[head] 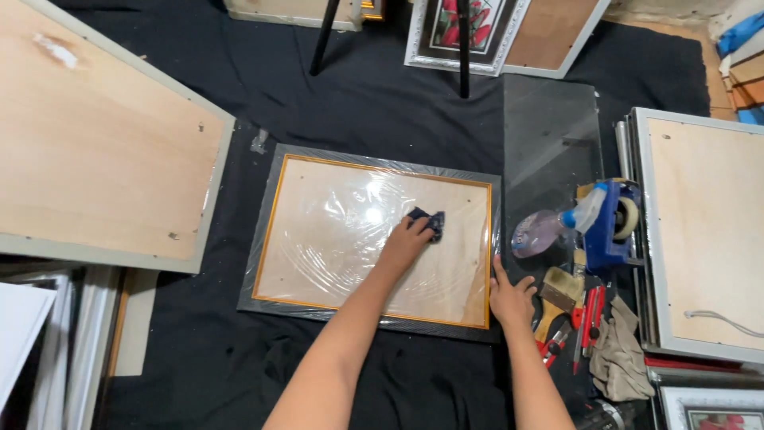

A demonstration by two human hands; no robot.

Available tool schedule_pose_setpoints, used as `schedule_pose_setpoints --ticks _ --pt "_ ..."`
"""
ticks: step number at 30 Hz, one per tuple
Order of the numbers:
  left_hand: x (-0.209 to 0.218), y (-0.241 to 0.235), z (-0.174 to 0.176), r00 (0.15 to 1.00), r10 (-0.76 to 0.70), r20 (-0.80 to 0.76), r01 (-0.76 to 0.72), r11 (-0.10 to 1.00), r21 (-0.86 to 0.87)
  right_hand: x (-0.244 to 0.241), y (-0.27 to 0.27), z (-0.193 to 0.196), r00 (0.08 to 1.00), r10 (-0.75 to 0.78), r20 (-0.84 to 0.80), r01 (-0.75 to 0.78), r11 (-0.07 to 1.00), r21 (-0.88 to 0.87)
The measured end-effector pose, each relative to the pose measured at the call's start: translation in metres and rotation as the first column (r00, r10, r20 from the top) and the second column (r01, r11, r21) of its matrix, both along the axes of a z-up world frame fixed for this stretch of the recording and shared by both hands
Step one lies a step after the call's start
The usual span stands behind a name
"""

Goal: Wiping down a plastic-wrapped picture frame with a cloth to clean the surface.

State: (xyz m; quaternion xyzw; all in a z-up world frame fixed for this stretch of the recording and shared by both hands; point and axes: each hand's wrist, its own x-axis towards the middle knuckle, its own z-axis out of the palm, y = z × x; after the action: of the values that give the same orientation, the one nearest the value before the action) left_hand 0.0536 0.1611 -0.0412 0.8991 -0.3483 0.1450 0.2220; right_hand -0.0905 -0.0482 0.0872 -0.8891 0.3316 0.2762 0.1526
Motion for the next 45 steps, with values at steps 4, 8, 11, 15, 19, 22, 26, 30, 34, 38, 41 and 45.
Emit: schedule_pose_setpoints --ticks 4,8,11,15,19,22,26,30,34,38,41,45 --pt "0.018 0.132 0.03 0.983 0.185 0.006 -0.185 0.981 0.062 -0.002 -0.008 -0.02 1.0 0.01 0.024 -0.01 1.0 -0.014" --pt "0.015 0.251 0.045 0.84 0.519 0.161 -0.543 0.808 0.23 -0.002 -0.009 -0.027 0.999 0.004 0.042 -0.003 1.0 -0.029" --pt "-0.004 0.272 0.046 0.732 0.632 0.254 -0.681 0.692 0.239 -0.004 -0.007 -0.024 0.998 0.017 0.055 -0.015 0.999 -0.032" --pt "-0.025 0.219 0.025 0.621 0.783 -0.03 -0.765 0.614 0.196 -0.007 -0.005 -0.017 0.996 -0.01 0.092 0.01 1.0 0.001" --pt "-0.073 0.119 0.043 0.692 0.712 -0.12 -0.697 0.702 0.145 -0.034 -0.04 -0.064 0.979 -0.023 0.202 -0.001 0.993 0.114" --pt "-0.103 0.043 0.052 0.775 0.609 -0.167 -0.606 0.792 0.078 -0.055 -0.046 -0.085 0.964 0.051 0.262 -0.09 0.986 0.139" --pt "-0.112 -0.059 0.046 0.87 0.359 -0.338 -0.387 0.922 -0.019 -0.062 -0.022 -0.057 0.956 -0.006 0.294 -0.045 0.985 0.168" --pt "-0.108 -0.138 0.076 0.919 0.046 -0.391 -0.161 0.95 -0.267 -0.058 -0.013 -0.042 0.963 0.081 0.256 -0.108 0.99 0.095" --pt "-0.114 -0.16 0.044 0.967 0.007 -0.255 -0.041 0.991 -0.127 -0.06 -0.03 -0.079 0.967 0.161 0.196 -0.164 0.986 -0.002" --pt "-0.092 -0.136 -0.004 0.996 0.017 -0.084 -0.021 0.999 -0.046 -0.056 -0.01 -0.034 0.973 0.173 0.153 -0.177 0.984 0.009" --pt "-0.077 -0.079 0.004 0.999 0.048 0.006 -0.048 0.998 0.03 -0.058 -0.007 -0.028 0.976 0.168 0.14 -0.175 0.984 0.034" --pt "-0.049 0.014 0.006 0.979 0.206 0.009 -0.206 0.976 0.066 -0.057 -0.012 -0.039 0.973 0.173 0.152 -0.178 0.984 0.016"
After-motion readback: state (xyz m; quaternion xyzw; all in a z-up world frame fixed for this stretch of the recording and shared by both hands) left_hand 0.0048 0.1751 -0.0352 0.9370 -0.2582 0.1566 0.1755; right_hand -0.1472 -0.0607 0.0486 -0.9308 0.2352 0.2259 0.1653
